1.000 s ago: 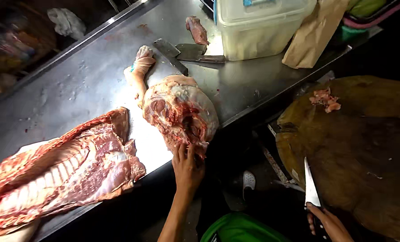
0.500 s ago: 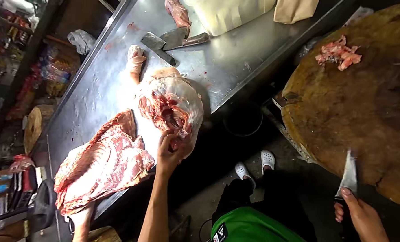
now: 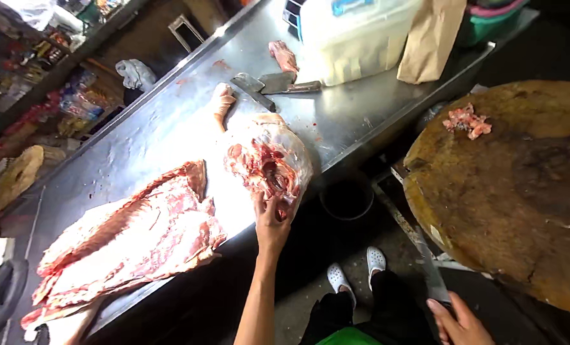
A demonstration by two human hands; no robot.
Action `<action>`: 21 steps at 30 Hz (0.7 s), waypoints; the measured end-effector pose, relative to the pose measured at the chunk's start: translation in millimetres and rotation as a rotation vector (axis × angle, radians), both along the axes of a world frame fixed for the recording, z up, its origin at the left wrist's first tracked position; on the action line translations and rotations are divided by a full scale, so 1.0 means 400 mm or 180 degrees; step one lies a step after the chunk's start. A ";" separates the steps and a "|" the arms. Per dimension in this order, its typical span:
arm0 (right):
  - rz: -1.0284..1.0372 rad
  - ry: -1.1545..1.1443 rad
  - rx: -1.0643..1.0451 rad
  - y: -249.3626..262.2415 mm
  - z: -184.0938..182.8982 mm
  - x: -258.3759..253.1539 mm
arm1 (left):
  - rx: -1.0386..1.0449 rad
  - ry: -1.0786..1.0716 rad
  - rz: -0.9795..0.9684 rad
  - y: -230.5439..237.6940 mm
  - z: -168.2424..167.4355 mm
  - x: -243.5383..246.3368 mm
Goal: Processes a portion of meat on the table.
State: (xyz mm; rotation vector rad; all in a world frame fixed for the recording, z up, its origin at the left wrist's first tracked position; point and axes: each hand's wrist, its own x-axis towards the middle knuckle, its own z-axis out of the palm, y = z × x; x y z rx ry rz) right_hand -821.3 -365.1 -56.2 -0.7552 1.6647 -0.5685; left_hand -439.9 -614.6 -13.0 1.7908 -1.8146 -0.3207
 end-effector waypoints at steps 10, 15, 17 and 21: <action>0.1876 -0.0671 -0.0776 -0.682 0.046 0.376 | 0.0314 -0.0433 0.1499 0.013 -0.010 -0.081; 0.2455 -0.0822 -0.1008 -0.773 0.035 0.453 | 0.0109 -0.0171 0.1532 0.013 -0.022 -0.076; 0.2440 -0.0787 -0.1074 -0.766 0.018 0.456 | 0.0128 -0.0204 0.1550 0.015 -0.019 -0.079; 0.2016 -0.0844 -0.0763 -0.724 0.027 0.379 | 0.0328 -0.0162 0.1634 0.027 -0.015 -0.105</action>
